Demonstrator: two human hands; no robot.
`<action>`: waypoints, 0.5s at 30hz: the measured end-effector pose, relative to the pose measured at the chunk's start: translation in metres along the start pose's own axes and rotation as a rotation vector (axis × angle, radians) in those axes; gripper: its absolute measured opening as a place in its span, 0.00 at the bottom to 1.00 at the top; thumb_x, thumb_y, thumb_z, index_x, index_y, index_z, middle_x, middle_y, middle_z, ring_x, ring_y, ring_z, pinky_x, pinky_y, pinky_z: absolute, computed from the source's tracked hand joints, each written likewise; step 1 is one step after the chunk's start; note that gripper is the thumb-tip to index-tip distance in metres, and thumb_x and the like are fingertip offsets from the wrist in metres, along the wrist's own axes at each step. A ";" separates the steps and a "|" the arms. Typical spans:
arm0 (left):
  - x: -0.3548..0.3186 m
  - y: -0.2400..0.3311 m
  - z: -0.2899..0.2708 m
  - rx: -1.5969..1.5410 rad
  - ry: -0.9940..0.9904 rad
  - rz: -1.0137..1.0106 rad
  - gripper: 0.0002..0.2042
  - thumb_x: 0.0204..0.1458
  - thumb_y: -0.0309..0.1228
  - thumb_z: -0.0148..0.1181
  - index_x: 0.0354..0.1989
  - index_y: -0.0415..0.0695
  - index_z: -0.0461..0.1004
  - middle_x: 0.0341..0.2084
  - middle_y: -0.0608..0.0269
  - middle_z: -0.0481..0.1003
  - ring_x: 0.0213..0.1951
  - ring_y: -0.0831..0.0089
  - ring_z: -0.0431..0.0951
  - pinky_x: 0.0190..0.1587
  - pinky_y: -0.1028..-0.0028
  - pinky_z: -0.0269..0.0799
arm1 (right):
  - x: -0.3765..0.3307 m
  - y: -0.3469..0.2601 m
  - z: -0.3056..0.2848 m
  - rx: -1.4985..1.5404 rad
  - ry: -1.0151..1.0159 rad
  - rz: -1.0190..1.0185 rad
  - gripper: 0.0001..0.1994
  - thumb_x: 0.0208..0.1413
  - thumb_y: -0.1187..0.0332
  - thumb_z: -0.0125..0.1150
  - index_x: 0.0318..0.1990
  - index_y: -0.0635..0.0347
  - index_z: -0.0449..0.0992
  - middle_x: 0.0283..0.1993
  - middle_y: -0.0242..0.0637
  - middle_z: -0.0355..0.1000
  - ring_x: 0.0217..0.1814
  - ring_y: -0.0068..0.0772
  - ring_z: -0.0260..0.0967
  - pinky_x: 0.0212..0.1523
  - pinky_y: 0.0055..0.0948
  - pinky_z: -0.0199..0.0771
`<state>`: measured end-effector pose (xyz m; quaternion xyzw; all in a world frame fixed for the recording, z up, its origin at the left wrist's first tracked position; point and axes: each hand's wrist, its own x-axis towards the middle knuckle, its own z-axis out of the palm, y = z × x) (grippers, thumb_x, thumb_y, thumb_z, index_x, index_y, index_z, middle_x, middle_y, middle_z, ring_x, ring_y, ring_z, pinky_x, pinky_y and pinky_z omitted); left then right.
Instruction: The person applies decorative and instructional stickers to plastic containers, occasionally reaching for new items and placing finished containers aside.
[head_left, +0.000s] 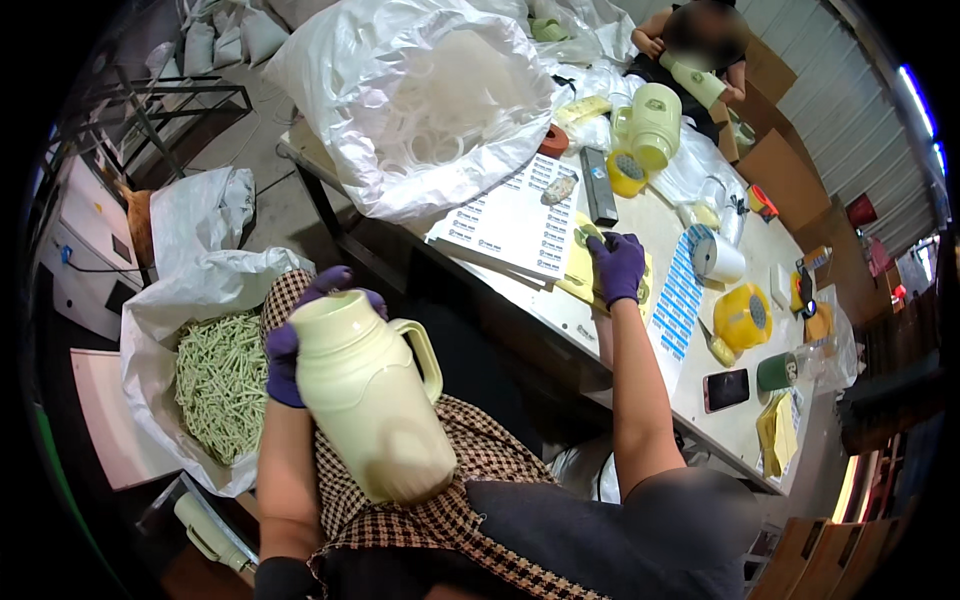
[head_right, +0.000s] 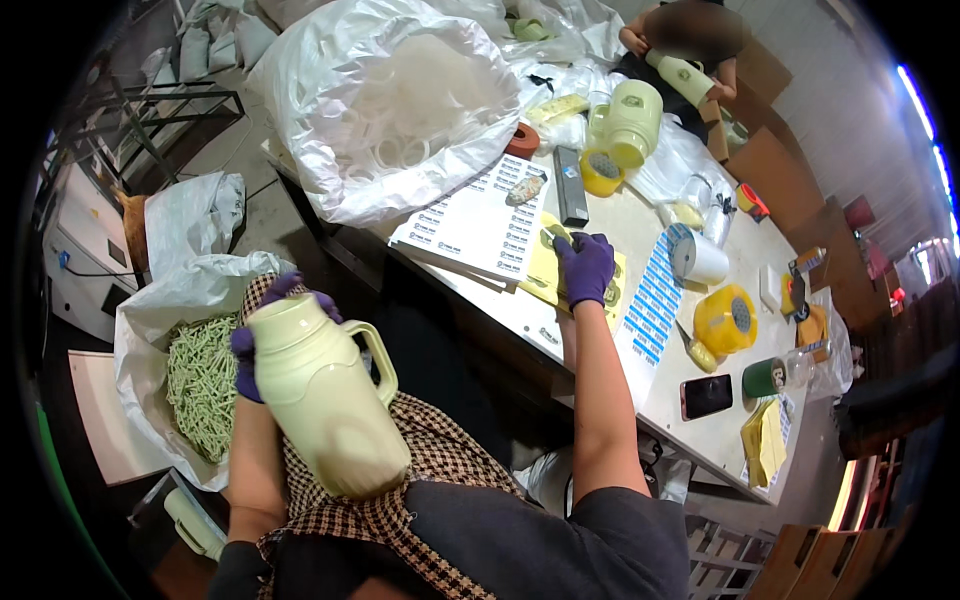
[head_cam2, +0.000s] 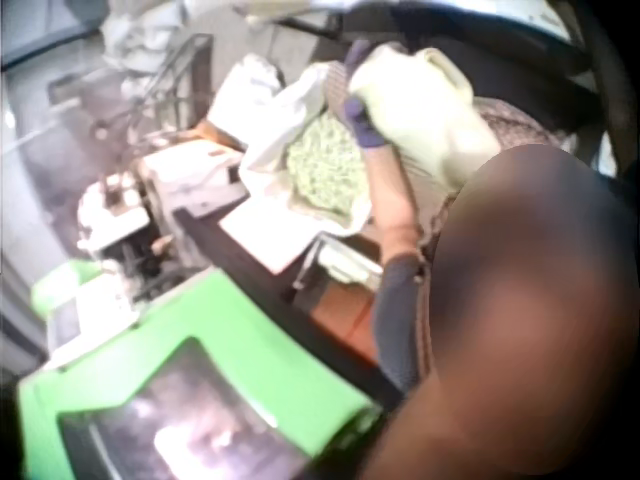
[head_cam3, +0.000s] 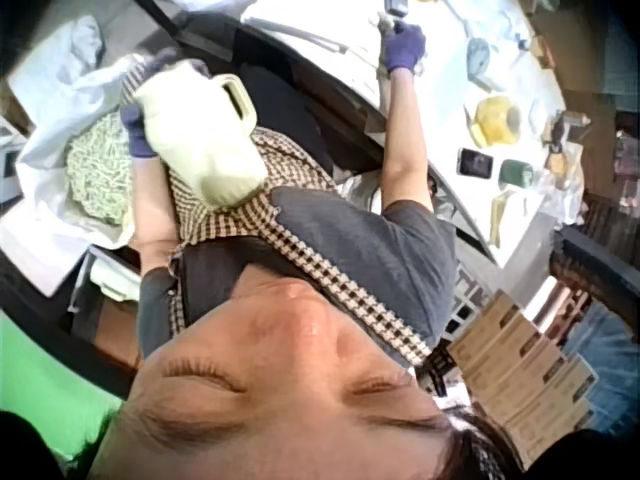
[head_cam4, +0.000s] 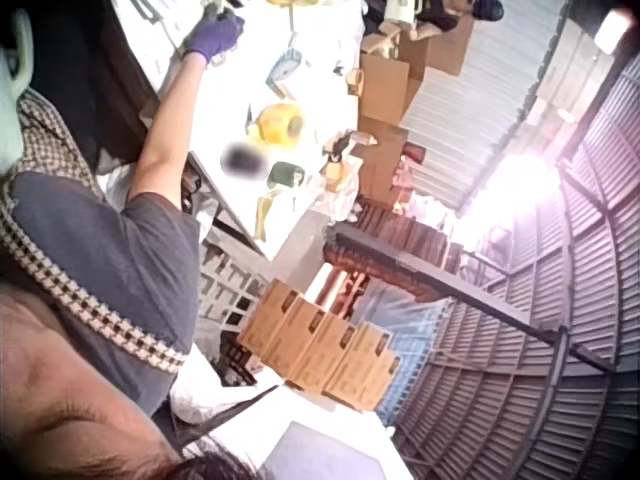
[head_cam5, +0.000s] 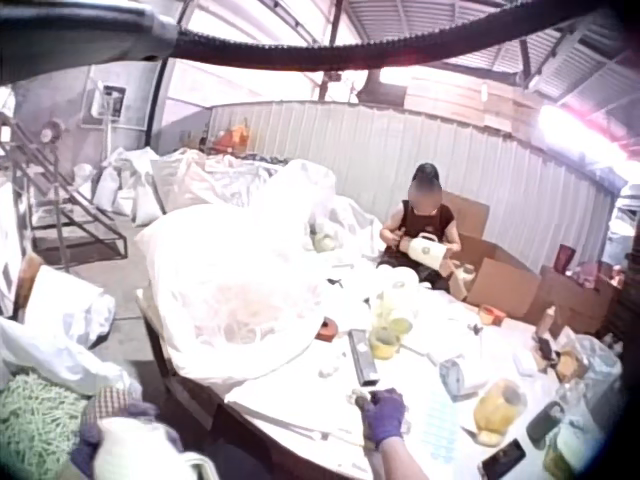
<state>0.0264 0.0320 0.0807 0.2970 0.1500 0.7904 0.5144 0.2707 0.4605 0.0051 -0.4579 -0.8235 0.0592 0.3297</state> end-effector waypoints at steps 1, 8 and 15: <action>0.002 -0.012 -0.014 -0.074 0.022 -0.046 0.44 0.43 0.47 0.72 0.70 0.43 0.62 0.58 0.32 0.70 0.59 0.45 0.73 0.63 0.48 0.71 | 0.002 -0.002 0.002 0.004 -0.006 0.021 0.18 0.49 0.53 0.74 0.39 0.57 0.87 0.37 0.47 0.79 0.40 0.48 0.77 0.43 0.42 0.75; 0.000 -0.019 -0.047 -0.095 0.076 -0.065 0.44 0.46 0.48 0.70 0.71 0.43 0.61 0.60 0.34 0.69 0.61 0.45 0.72 0.65 0.48 0.69 | 0.001 -0.009 -0.013 0.170 -0.076 0.193 0.17 0.50 0.54 0.72 0.43 0.55 0.87 0.45 0.43 0.81 0.47 0.43 0.80 0.50 0.35 0.77; -0.009 -0.014 -0.043 -0.071 0.071 -0.014 0.44 0.47 0.48 0.69 0.72 0.42 0.60 0.61 0.35 0.69 0.61 0.45 0.72 0.65 0.48 0.69 | 0.001 -0.009 -0.004 0.390 -0.135 -0.011 0.13 0.55 0.58 0.68 0.41 0.54 0.88 0.46 0.40 0.82 0.50 0.39 0.79 0.54 0.32 0.75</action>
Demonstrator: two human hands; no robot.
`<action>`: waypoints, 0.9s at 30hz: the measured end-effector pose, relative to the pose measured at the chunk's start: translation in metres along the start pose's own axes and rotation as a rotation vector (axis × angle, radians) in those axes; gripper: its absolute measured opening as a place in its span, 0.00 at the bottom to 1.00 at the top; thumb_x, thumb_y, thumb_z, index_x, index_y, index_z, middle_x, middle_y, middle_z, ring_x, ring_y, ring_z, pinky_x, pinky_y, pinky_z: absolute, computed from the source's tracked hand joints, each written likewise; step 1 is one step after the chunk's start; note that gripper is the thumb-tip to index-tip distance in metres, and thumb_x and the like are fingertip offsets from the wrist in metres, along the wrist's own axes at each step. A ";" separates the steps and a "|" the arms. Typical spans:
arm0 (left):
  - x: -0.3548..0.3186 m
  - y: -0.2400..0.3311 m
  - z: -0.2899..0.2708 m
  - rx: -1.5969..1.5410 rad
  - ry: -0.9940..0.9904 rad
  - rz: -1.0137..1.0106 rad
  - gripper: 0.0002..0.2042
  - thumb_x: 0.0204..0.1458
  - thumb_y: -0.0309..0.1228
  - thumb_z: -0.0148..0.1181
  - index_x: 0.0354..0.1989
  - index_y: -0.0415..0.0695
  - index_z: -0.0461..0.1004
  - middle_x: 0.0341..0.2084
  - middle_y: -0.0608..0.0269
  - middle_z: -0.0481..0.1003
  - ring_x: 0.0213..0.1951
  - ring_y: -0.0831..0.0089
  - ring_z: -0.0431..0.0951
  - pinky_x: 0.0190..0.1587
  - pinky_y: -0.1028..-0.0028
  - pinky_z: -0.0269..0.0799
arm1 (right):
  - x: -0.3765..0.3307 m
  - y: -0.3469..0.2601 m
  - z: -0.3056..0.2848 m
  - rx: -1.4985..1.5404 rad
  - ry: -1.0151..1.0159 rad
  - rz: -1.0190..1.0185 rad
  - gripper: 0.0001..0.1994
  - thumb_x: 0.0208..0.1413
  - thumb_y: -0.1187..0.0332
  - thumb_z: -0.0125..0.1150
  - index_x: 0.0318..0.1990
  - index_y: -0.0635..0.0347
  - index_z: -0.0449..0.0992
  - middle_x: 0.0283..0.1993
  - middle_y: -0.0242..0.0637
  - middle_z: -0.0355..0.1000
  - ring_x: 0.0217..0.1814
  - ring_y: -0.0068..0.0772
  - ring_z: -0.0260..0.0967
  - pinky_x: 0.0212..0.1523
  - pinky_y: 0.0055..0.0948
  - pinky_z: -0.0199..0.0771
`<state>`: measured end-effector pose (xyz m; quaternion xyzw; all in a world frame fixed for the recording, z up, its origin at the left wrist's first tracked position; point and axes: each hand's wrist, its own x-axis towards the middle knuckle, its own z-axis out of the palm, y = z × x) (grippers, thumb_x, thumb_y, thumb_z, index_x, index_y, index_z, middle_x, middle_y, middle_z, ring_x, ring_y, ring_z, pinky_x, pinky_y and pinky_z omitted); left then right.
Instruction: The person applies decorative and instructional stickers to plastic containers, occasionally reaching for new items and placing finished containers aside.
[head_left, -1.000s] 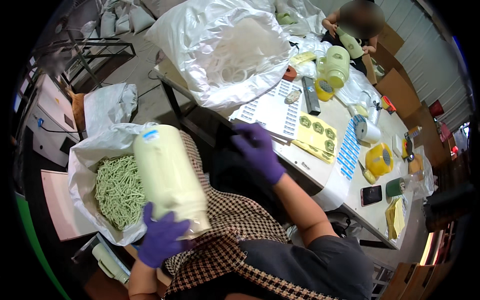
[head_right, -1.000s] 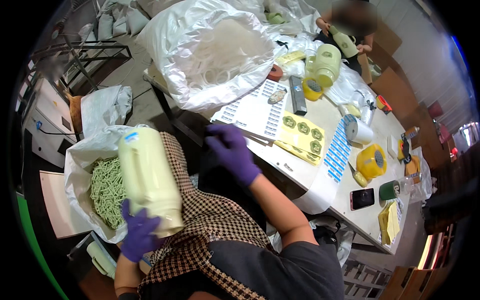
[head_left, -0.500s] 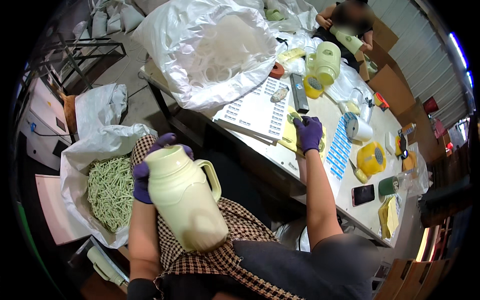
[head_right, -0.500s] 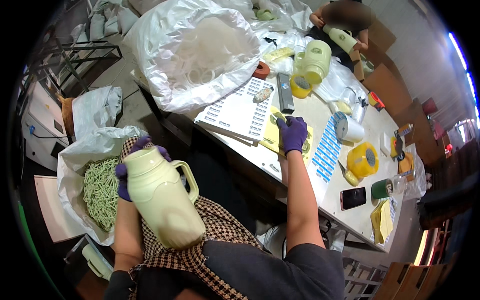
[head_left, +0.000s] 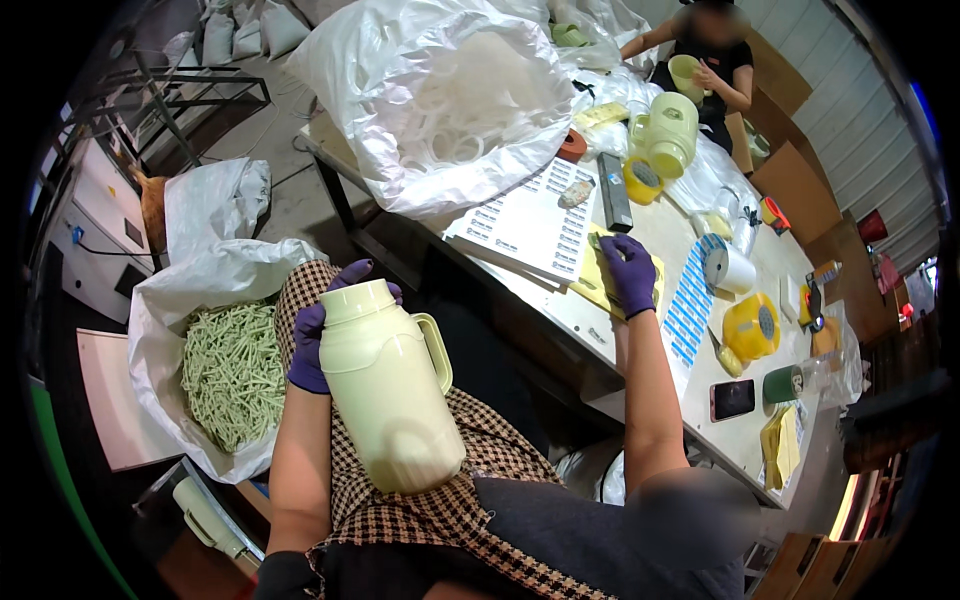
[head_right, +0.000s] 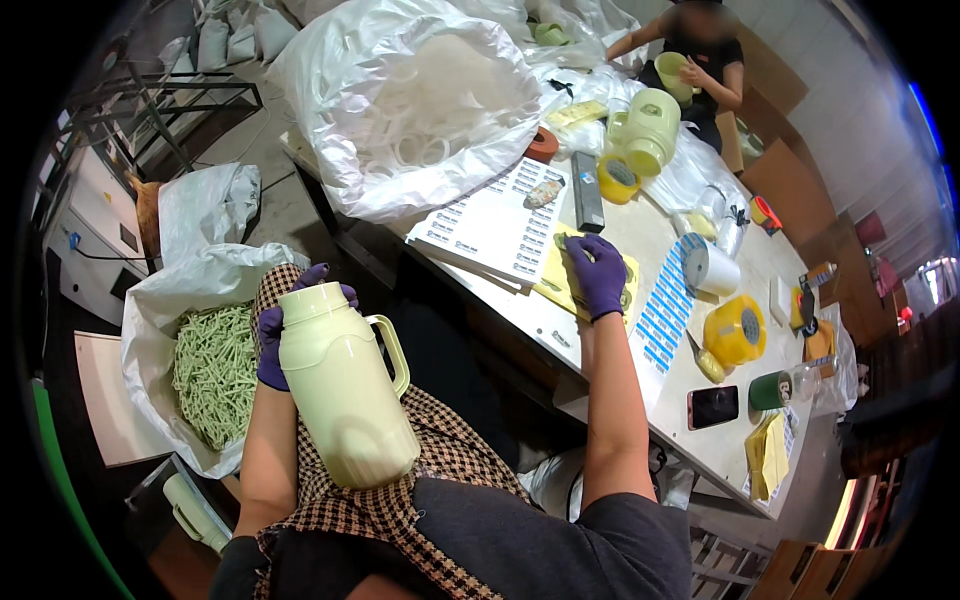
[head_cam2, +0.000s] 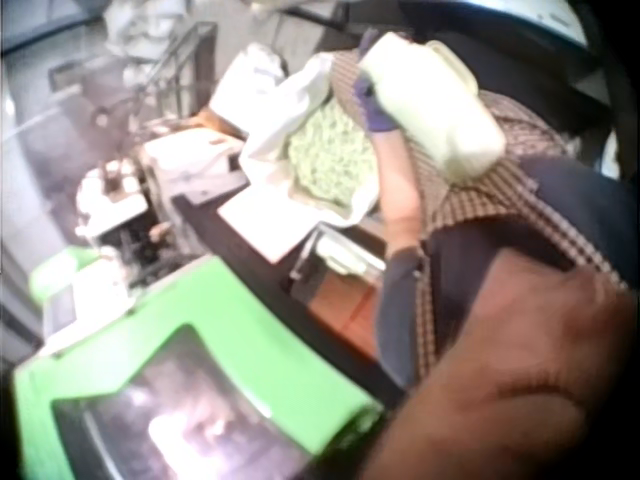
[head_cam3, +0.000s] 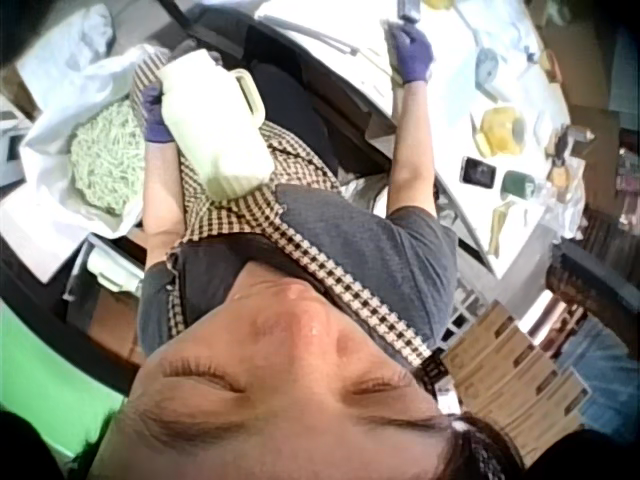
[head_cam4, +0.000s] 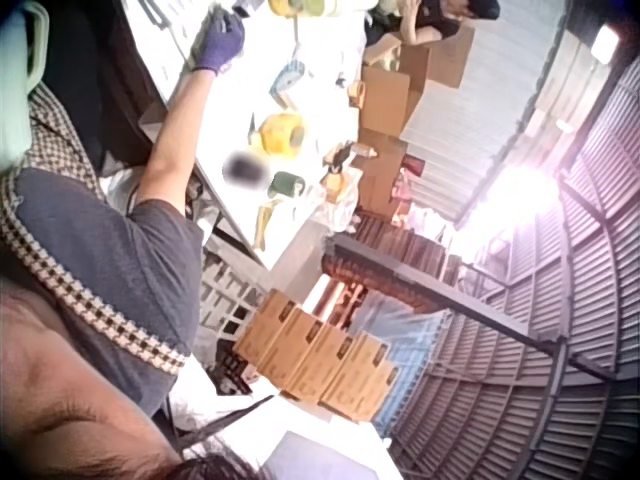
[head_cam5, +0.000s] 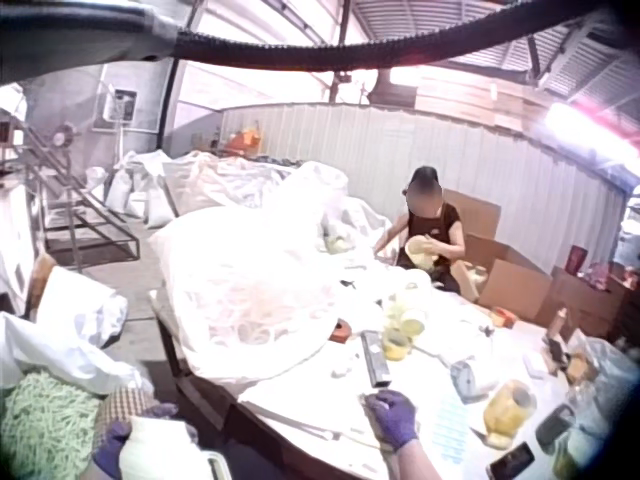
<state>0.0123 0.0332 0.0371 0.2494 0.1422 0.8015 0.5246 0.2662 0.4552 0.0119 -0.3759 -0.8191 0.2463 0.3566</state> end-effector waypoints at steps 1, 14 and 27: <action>0.007 -0.001 0.000 -0.002 -0.014 -0.008 0.44 0.47 0.48 0.68 0.72 0.42 0.59 0.61 0.35 0.69 0.61 0.45 0.72 0.65 0.48 0.69 | 0.010 0.054 0.002 0.253 -0.079 0.021 0.14 0.61 0.59 0.62 0.46 0.55 0.86 0.46 0.41 0.82 0.50 0.38 0.79 0.55 0.32 0.74; 0.005 0.005 -0.014 -0.032 -0.197 0.115 0.55 0.41 0.58 0.73 0.77 0.54 0.51 0.59 0.39 0.70 0.59 0.45 0.72 0.64 0.47 0.68 | -0.123 -0.137 -0.041 1.044 -0.308 0.314 0.10 0.60 0.77 0.63 0.49 0.66 0.78 0.42 0.34 0.77 0.44 0.29 0.74 0.49 0.29 0.77; -0.001 0.012 -0.005 -0.002 -0.084 0.025 0.62 0.41 0.58 0.75 0.79 0.51 0.38 0.62 0.35 0.68 0.63 0.45 0.71 0.66 0.48 0.67 | -0.201 -0.258 0.000 0.895 -0.898 0.289 0.13 0.57 0.76 0.68 0.48 0.72 0.80 0.40 0.34 0.79 0.39 0.19 0.74 0.43 0.20 0.75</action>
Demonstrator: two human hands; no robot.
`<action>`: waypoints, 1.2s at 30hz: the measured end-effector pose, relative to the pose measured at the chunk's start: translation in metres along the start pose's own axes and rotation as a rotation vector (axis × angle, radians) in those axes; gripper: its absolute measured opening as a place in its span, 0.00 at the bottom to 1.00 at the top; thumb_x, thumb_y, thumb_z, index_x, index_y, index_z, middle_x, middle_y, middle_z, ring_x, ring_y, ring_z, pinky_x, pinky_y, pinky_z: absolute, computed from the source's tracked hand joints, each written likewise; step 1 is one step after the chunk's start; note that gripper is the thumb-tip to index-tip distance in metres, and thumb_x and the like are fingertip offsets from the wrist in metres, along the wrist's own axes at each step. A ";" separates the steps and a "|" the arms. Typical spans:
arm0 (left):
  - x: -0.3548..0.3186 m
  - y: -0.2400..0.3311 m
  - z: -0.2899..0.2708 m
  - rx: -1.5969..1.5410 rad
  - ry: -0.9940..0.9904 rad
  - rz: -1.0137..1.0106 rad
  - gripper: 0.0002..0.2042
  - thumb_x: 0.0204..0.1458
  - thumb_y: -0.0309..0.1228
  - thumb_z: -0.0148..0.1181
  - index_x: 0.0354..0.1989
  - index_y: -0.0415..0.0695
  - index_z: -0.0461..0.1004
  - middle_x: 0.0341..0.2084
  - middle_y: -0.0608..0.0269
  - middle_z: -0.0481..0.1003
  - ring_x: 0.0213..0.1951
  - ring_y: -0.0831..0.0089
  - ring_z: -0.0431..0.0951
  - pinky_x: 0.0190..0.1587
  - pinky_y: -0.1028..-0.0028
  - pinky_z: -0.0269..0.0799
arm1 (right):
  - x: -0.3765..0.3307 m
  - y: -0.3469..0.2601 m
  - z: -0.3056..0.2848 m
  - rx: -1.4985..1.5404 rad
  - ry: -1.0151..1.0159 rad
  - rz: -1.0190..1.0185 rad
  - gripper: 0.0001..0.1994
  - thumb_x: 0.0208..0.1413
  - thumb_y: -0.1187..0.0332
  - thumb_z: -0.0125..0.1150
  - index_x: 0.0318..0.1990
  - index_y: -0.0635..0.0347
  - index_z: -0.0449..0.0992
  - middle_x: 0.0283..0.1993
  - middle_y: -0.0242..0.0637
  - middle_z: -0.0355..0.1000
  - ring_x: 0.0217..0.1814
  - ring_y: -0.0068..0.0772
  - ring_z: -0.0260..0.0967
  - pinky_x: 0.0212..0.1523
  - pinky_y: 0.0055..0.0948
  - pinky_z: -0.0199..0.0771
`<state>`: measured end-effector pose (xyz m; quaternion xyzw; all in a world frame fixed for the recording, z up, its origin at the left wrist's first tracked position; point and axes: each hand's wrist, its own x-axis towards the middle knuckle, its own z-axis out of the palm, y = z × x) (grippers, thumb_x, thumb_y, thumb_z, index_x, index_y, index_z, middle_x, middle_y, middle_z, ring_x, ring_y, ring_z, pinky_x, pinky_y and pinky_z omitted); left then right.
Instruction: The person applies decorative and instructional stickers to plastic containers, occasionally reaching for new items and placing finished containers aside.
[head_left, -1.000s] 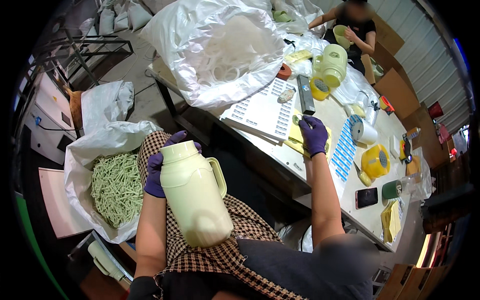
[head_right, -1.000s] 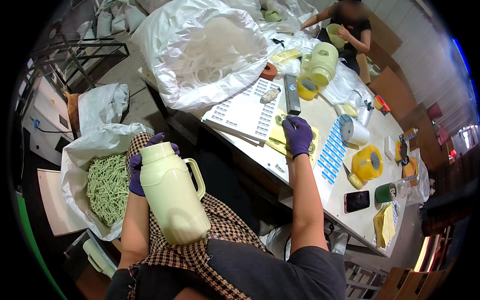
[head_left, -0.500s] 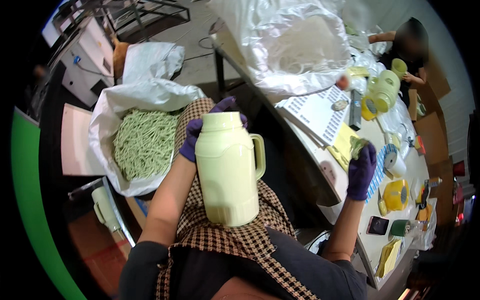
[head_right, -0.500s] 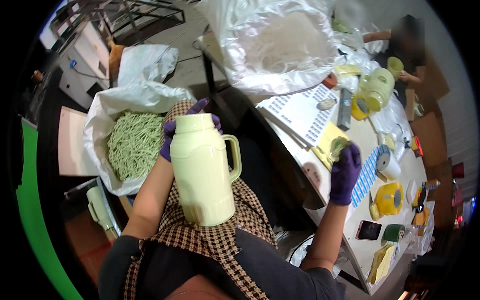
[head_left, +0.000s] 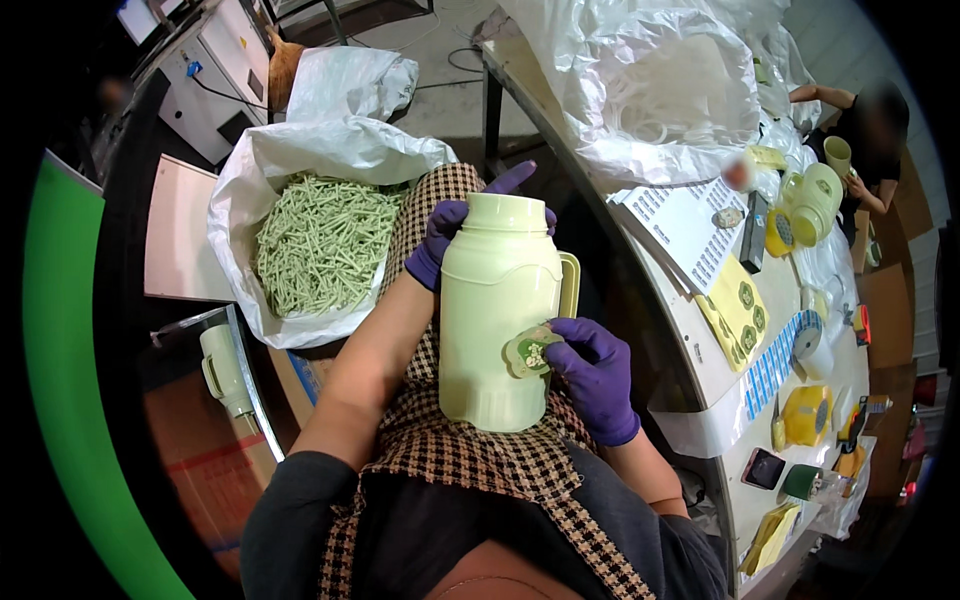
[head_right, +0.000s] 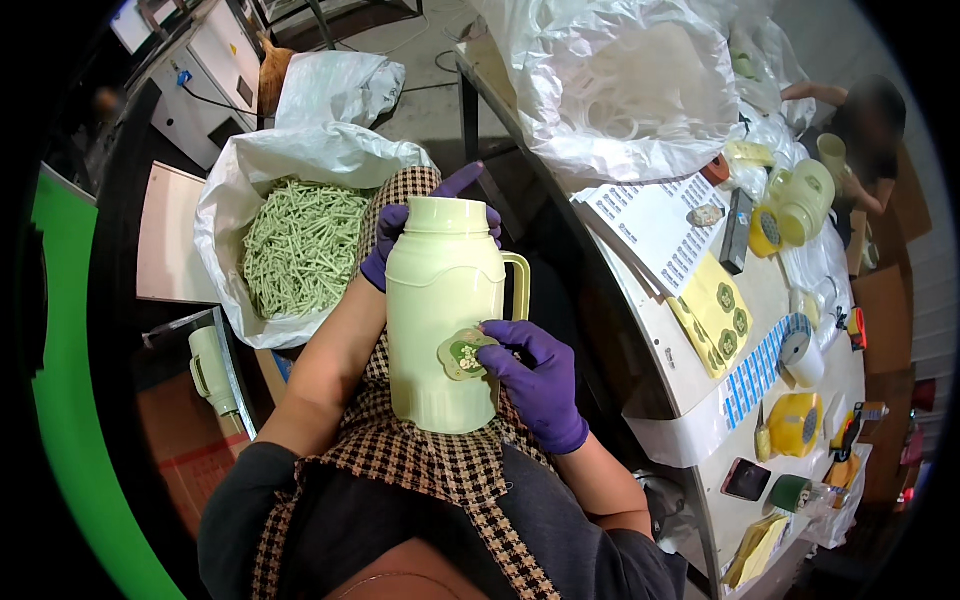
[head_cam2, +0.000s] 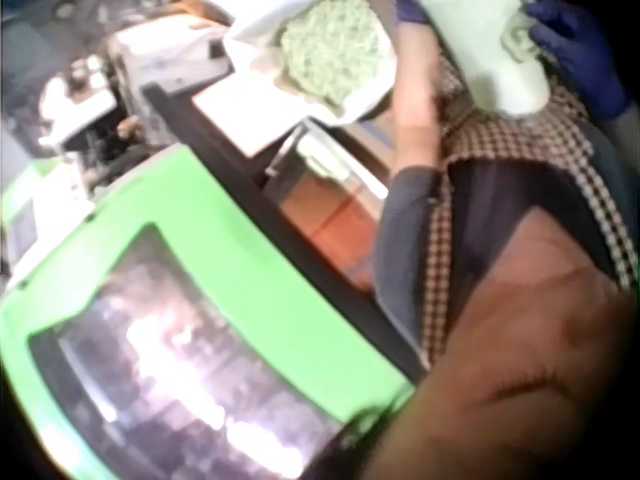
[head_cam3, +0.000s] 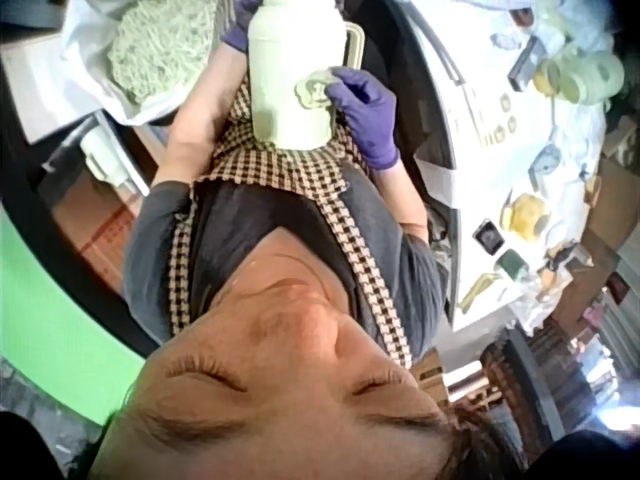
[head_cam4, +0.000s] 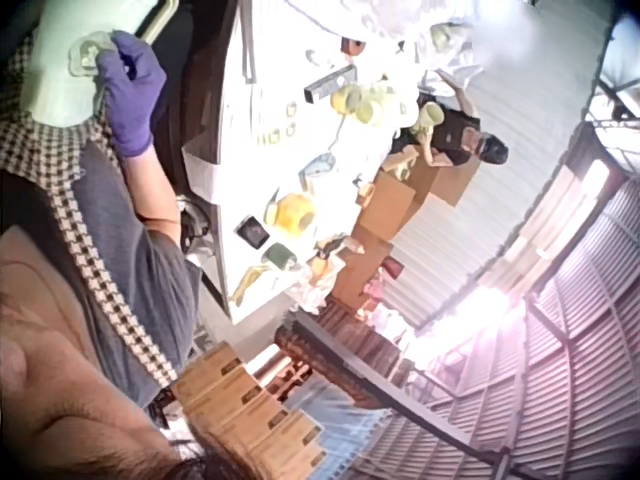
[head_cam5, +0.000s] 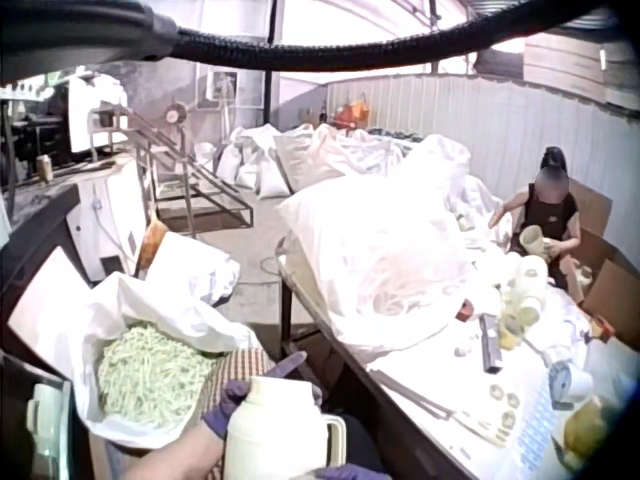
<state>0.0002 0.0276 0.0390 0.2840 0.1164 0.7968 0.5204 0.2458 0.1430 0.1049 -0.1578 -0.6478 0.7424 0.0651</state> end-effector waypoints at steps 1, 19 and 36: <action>-0.001 -0.001 0.000 -0.005 0.000 0.000 0.62 0.42 0.58 0.75 0.79 0.51 0.37 0.62 0.34 0.68 0.63 0.45 0.71 0.66 0.48 0.67 | -0.001 -0.001 0.001 -0.024 0.012 0.004 0.13 0.57 0.76 0.68 0.48 0.72 0.80 0.39 0.34 0.79 0.38 0.19 0.73 0.42 0.20 0.74; -0.023 0.005 0.002 0.626 0.428 0.064 0.16 0.64 0.44 0.58 0.39 0.41 0.73 0.34 0.69 0.73 0.37 0.79 0.72 0.44 0.77 0.70 | 0.007 0.016 -0.050 -0.812 -0.191 -0.838 0.32 0.56 0.62 0.69 0.67 0.62 0.68 0.69 0.56 0.63 0.67 0.55 0.67 0.63 0.42 0.70; -0.011 0.007 0.041 0.967 0.630 0.004 0.10 0.64 0.35 0.58 0.36 0.40 0.76 0.36 0.65 0.78 0.35 0.79 0.73 0.41 0.75 0.71 | 0.217 -0.022 -0.324 -1.197 0.874 0.105 0.36 0.48 0.56 0.70 0.63 0.67 0.68 0.48 0.62 0.78 0.51 0.60 0.77 0.52 0.48 0.76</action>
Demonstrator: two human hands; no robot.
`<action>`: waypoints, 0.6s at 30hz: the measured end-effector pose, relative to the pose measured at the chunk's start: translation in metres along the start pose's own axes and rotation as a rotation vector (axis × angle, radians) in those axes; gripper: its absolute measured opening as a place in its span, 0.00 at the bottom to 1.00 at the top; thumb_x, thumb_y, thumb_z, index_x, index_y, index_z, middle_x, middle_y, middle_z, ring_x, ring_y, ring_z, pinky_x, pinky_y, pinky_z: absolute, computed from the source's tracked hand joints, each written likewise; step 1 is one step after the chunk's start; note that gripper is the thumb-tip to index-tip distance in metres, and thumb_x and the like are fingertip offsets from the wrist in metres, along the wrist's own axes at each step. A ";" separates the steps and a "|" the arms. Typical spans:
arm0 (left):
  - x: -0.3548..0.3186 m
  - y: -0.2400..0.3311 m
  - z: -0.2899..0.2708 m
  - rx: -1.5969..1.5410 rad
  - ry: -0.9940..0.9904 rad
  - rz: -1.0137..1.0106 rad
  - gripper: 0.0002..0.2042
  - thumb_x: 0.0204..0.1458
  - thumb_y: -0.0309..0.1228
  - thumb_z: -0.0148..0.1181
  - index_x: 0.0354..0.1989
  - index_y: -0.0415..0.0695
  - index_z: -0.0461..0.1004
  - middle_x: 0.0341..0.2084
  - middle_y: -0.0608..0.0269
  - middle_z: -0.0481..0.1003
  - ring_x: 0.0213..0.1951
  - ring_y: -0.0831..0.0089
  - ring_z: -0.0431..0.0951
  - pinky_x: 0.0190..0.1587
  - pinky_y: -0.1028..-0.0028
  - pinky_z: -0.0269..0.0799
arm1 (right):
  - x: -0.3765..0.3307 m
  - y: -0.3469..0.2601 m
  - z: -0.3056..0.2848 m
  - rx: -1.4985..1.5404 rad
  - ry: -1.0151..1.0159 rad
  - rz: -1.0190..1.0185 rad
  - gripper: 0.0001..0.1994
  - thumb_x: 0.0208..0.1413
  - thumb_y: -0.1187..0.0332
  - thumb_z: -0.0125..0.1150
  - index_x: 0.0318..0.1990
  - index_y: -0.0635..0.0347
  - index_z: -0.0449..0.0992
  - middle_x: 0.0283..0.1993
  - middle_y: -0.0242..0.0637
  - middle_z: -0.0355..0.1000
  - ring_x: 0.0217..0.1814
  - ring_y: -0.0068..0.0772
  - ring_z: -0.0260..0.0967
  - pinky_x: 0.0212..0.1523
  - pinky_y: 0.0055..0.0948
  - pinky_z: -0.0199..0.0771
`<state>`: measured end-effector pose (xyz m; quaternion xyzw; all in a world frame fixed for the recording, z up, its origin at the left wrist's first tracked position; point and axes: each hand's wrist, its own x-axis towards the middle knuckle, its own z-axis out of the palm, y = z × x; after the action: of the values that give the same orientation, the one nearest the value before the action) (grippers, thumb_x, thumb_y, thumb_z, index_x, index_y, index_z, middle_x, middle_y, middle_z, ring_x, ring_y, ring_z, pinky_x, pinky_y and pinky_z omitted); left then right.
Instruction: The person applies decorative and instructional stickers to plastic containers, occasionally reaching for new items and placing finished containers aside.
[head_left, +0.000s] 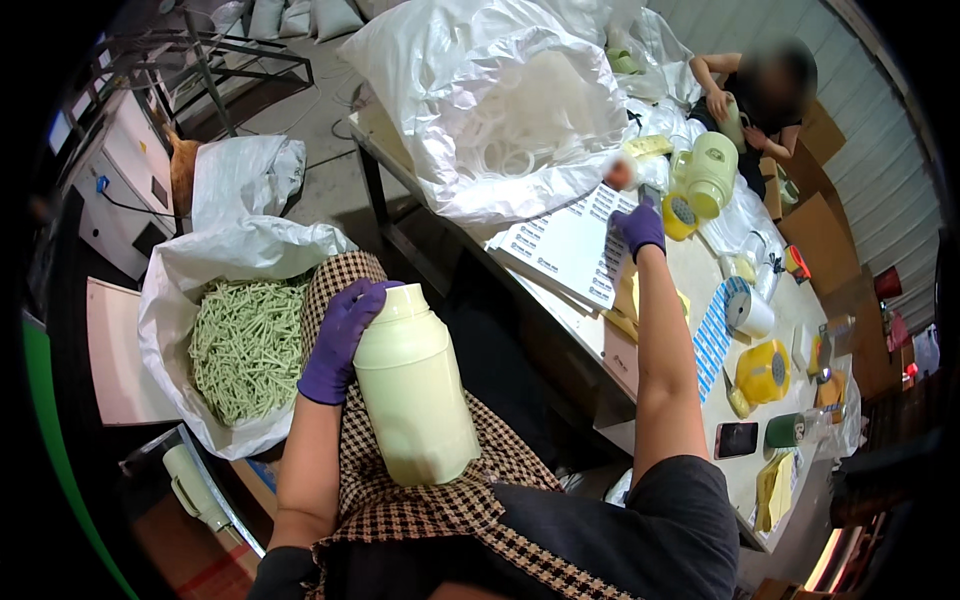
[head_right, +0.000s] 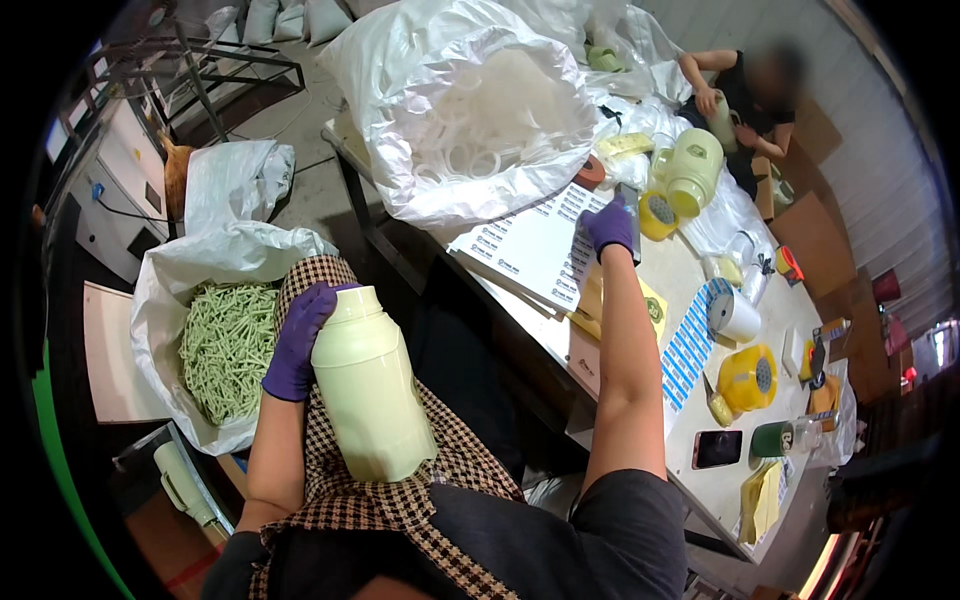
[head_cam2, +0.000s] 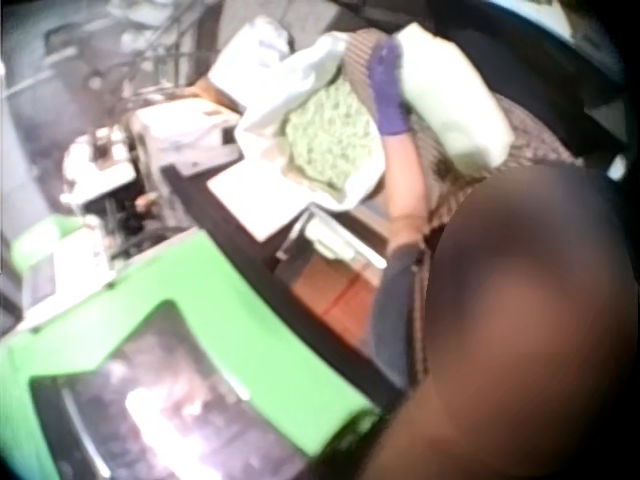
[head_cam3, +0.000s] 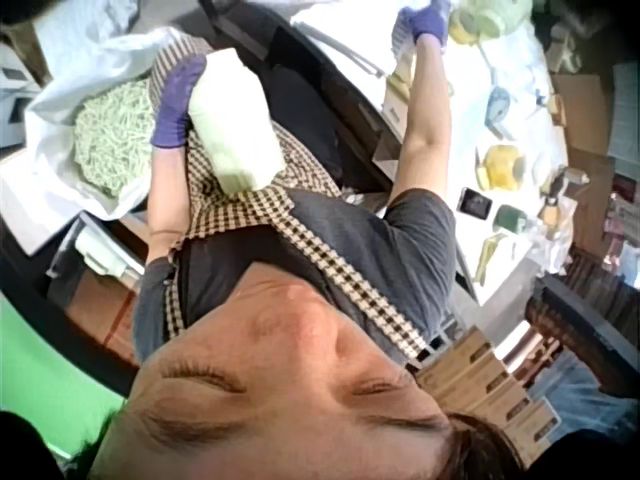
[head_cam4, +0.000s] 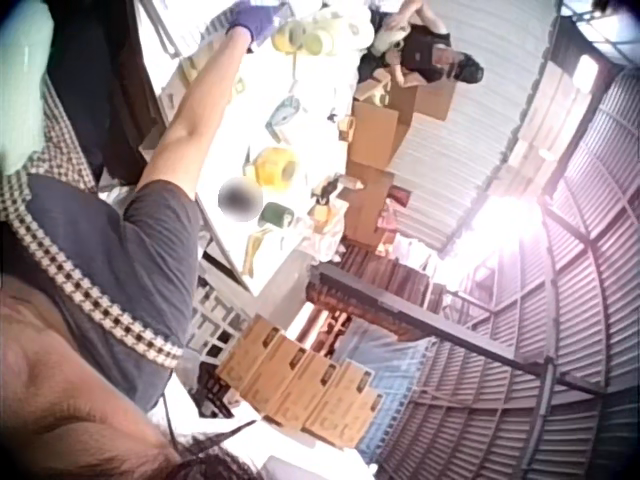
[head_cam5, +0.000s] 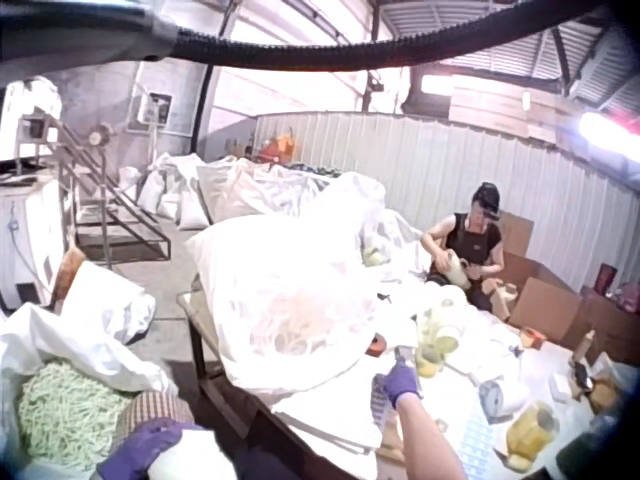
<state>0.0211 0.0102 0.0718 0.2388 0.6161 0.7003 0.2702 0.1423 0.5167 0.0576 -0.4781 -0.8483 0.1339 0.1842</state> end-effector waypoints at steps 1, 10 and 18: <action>0.003 0.000 0.001 0.007 0.018 -0.005 0.10 0.64 0.35 0.57 0.36 0.40 0.76 0.34 0.66 0.76 0.35 0.79 0.72 0.40 0.75 0.70 | 0.003 0.006 -0.002 -0.014 0.041 -0.037 0.33 0.48 0.57 0.69 0.61 0.67 0.70 0.47 0.62 0.78 0.50 0.60 0.78 0.51 0.48 0.76; 0.011 -0.038 -0.022 0.272 0.024 0.213 0.12 0.66 0.32 0.50 0.35 0.37 0.75 0.31 0.57 0.72 0.37 0.63 0.74 0.42 0.68 0.70 | -0.141 -0.025 -0.054 0.139 0.062 -0.701 0.20 0.55 0.67 0.67 0.57 0.44 0.79 0.43 0.39 0.76 0.41 0.44 0.77 0.39 0.39 0.77; 0.014 -0.032 -0.019 0.538 -0.074 0.383 0.10 0.63 0.29 0.50 0.43 0.37 0.76 0.34 0.52 0.74 0.38 0.55 0.75 0.44 0.64 0.71 | -0.160 -0.023 -0.048 -0.046 -0.035 -0.904 0.12 0.56 0.57 0.69 0.47 0.42 0.84 0.36 0.31 0.75 0.31 0.39 0.77 0.31 0.36 0.78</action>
<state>0.0012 0.0084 0.0376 0.4383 0.7125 0.5416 0.0830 0.2220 0.3705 0.0804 -0.0612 -0.9776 0.0289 0.1991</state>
